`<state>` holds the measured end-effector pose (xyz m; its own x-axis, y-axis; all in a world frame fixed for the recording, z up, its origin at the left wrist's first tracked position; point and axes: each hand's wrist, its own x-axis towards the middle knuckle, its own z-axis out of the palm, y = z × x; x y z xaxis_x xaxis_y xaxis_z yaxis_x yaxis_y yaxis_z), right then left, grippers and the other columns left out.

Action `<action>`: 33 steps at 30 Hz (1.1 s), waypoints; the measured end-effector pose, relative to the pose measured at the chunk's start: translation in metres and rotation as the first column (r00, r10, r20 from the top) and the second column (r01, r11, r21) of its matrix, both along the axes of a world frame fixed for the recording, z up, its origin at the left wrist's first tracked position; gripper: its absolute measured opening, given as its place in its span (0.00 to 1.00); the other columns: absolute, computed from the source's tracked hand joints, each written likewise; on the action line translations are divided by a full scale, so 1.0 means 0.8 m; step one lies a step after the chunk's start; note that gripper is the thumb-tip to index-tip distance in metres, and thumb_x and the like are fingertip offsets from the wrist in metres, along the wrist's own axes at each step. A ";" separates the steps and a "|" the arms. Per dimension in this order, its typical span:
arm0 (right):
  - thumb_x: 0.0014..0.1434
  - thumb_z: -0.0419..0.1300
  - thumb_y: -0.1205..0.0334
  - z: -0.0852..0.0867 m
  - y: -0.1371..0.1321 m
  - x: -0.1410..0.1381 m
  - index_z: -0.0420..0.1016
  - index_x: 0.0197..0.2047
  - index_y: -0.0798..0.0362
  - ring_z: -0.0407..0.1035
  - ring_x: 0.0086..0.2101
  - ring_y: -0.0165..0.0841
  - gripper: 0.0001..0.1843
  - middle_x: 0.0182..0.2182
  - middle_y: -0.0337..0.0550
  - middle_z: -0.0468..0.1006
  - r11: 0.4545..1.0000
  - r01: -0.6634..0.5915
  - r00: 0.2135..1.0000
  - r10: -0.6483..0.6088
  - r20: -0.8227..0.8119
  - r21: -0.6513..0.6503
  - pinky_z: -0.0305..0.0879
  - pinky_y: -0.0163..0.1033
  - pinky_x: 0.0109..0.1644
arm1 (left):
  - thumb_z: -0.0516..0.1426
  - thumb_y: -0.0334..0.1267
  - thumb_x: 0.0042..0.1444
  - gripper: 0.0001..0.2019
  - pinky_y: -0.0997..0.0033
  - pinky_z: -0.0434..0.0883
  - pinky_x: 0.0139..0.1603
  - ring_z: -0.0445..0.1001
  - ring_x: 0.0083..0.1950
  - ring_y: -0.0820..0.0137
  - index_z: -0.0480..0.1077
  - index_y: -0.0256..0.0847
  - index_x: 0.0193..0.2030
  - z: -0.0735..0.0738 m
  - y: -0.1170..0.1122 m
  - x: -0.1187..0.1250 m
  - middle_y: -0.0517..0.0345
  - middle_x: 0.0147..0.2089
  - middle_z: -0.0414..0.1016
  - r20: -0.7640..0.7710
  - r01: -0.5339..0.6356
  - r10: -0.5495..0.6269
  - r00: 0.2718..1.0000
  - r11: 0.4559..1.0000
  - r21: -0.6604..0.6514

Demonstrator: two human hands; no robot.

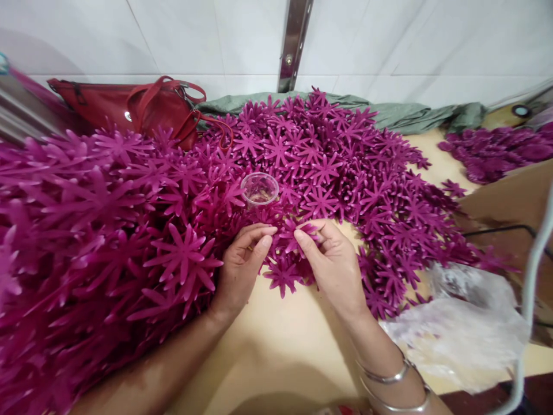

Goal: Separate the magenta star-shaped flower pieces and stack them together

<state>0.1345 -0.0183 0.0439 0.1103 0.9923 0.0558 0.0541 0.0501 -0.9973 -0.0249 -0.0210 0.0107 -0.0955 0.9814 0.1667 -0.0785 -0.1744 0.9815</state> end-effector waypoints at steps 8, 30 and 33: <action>0.65 0.64 0.53 0.007 -0.006 -0.008 0.75 0.41 0.49 0.62 0.26 0.28 0.09 0.27 0.33 0.69 0.986 -0.168 0.984 0.168 0.053 0.010 0.62 0.34 0.30 | 0.63 0.38 0.64 0.04 0.70 0.74 0.56 0.78 0.51 0.68 0.81 0.43 0.40 0.000 -0.001 0.001 0.55 0.46 0.80 0.024 0.043 -0.043 0.999 0.999 0.004; 0.66 0.64 0.57 -0.002 0.005 0.009 0.77 0.36 0.49 0.72 0.43 0.37 0.07 0.39 0.43 0.76 0.977 -0.076 0.975 0.031 0.220 0.197 0.70 0.43 0.50 | 0.62 0.45 0.66 0.09 0.69 0.72 0.56 0.77 0.48 0.69 0.79 0.42 0.42 -0.009 -0.001 0.001 0.56 0.47 0.80 0.085 -0.057 0.066 0.994 0.992 -0.112; 0.72 0.56 0.50 -0.012 0.007 0.020 0.75 0.43 0.48 0.71 0.37 0.35 0.12 0.36 0.40 0.76 0.986 0.027 0.984 -0.056 0.172 0.166 0.70 0.40 0.44 | 0.62 0.47 0.65 0.11 0.70 0.72 0.54 0.76 0.47 0.69 0.78 0.42 0.42 -0.012 -0.001 0.000 0.56 0.45 0.80 0.121 -0.079 0.097 0.988 0.987 -0.143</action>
<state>0.1508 -0.0130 0.0345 0.1254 0.9632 0.2378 0.2328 0.2045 -0.9508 -0.0247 -0.0218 0.0008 -0.1945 0.9808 0.0117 -0.1943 -0.0502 0.9797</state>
